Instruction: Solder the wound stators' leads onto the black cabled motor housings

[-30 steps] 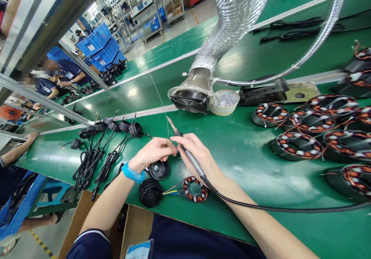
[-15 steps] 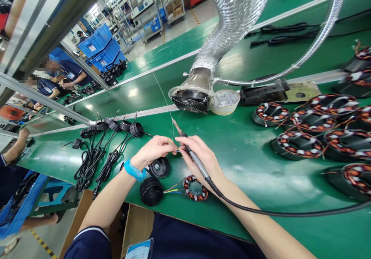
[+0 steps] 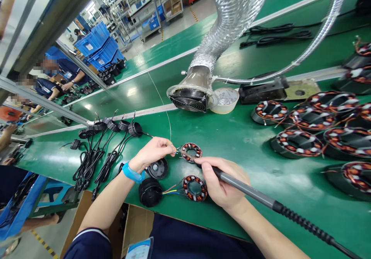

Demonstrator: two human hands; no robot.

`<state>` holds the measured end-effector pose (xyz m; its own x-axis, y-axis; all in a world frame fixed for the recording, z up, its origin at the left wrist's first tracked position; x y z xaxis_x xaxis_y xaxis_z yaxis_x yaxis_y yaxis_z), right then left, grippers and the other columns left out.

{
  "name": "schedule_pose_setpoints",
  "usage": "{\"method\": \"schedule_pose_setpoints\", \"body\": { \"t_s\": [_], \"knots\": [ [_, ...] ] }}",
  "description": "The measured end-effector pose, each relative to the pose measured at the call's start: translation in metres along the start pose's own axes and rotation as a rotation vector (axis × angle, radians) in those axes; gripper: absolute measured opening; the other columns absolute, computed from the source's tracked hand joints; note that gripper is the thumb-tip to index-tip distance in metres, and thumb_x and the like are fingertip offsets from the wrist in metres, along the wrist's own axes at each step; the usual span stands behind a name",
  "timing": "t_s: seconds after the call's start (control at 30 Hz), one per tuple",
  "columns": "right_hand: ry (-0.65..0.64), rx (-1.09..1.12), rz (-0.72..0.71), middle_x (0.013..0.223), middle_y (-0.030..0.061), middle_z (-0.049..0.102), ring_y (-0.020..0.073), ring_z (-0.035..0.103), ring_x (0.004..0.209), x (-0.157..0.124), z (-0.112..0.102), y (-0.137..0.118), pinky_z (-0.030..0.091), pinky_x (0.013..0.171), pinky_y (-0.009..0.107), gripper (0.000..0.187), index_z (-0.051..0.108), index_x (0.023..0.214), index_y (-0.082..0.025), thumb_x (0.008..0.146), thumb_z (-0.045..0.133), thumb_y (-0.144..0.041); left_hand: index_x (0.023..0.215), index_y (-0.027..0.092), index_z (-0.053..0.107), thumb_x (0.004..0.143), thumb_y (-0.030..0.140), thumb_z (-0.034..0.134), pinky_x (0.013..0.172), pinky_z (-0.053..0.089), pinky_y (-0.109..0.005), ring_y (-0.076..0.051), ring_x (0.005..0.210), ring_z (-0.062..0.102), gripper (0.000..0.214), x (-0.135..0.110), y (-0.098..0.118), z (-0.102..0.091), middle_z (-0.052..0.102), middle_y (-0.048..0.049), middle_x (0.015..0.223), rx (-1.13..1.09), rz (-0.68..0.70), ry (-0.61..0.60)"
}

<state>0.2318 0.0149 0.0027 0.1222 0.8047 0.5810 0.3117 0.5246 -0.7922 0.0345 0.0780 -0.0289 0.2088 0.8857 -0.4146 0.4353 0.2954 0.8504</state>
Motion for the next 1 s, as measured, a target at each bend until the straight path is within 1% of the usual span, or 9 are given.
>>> {"method": "schedule_pose_setpoints", "body": {
  "t_s": [0.13,0.27,0.5,0.6,0.77,0.9,1.0],
  "knots": [
    [-0.011,0.009,-0.047,0.072,0.0000,0.073,0.0194,0.072,0.066,0.003,0.002,-0.010,0.055,0.063,0.033,0.016,0.072,0.090,-0.027,0.094,0.057,-0.022,0.064,0.014,0.065,0.073,0.024,0.061,0.067,0.039,-0.023,-0.011,0.068,0.054,0.014,-0.002,0.003,0.001,0.065,-0.0015,0.068,0.014,-0.012,-0.003],
    [-0.025,-0.008,-0.072,0.068,-0.0002,0.071,0.0195,0.072,0.064,0.006,0.004,-0.015,0.056,0.063,0.032,0.016,0.071,0.089,-0.026,0.094,0.057,-0.022,0.064,0.013,0.065,0.073,0.023,0.061,0.060,0.034,-0.022,-0.009,0.059,0.046,0.014,-0.006,0.005,0.003,0.061,0.0000,0.063,-0.010,-0.039,-0.013],
    [-0.027,-0.019,-0.086,0.066,-0.0002,0.071,0.0199,0.072,0.062,0.009,0.004,-0.020,0.057,0.063,0.034,0.017,0.071,0.087,-0.026,0.093,0.056,-0.021,0.065,0.013,0.065,0.075,0.023,0.060,0.055,0.030,-0.023,-0.008,0.055,0.042,0.015,-0.007,0.006,0.005,0.064,-0.0014,0.067,-0.028,-0.077,-0.036],
    [-0.024,-0.001,-0.068,0.067,-0.0003,0.071,0.0199,0.072,0.065,0.006,0.004,-0.015,0.057,0.064,0.033,0.017,0.071,0.088,-0.026,0.094,0.057,-0.021,0.065,0.013,0.065,0.075,0.023,0.061,0.054,0.029,-0.022,-0.008,0.055,0.043,0.015,-0.007,0.007,0.005,0.065,-0.0019,0.068,-0.020,-0.084,-0.040],
    [0.009,0.051,0.023,0.071,0.0004,0.072,0.0201,0.071,0.064,0.000,0.001,0.000,0.055,0.058,0.033,0.016,0.073,0.090,-0.028,0.094,0.059,-0.024,0.066,0.013,0.065,0.077,0.026,0.062,0.053,0.029,-0.022,-0.009,0.056,0.045,0.017,-0.008,0.006,0.004,0.066,-0.0033,0.068,0.003,-0.092,-0.032],
    [0.032,0.056,0.035,0.071,0.0005,0.072,0.0206,0.071,0.066,-0.001,-0.002,0.002,0.055,0.060,0.033,0.015,0.074,0.090,-0.028,0.093,0.059,-0.024,0.066,0.013,0.066,0.076,0.027,0.063,0.053,0.029,-0.022,-0.008,0.056,0.044,0.017,-0.007,0.004,0.004,0.066,-0.0031,0.070,-0.002,-0.084,-0.042],
    [0.041,0.056,0.034,0.070,0.0003,0.072,0.0202,0.071,0.065,-0.001,-0.003,0.001,0.056,0.060,0.033,0.016,0.074,0.089,-0.028,0.093,0.059,-0.024,0.066,0.013,0.066,0.075,0.026,0.063,0.053,0.029,-0.022,-0.008,0.056,0.044,0.016,-0.007,0.004,0.005,0.066,-0.0028,0.069,-0.010,-0.074,-0.050]
  ]
}}
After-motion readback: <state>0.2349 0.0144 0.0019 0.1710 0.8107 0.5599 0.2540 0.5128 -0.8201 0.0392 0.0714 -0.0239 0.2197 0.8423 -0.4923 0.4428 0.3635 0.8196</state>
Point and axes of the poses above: each hand's wrist, its own x-axis towards the middle knuckle, its own z-axis out of the palm, y = z × x, the point moved 10 cm from there along x, towards the middle knuckle
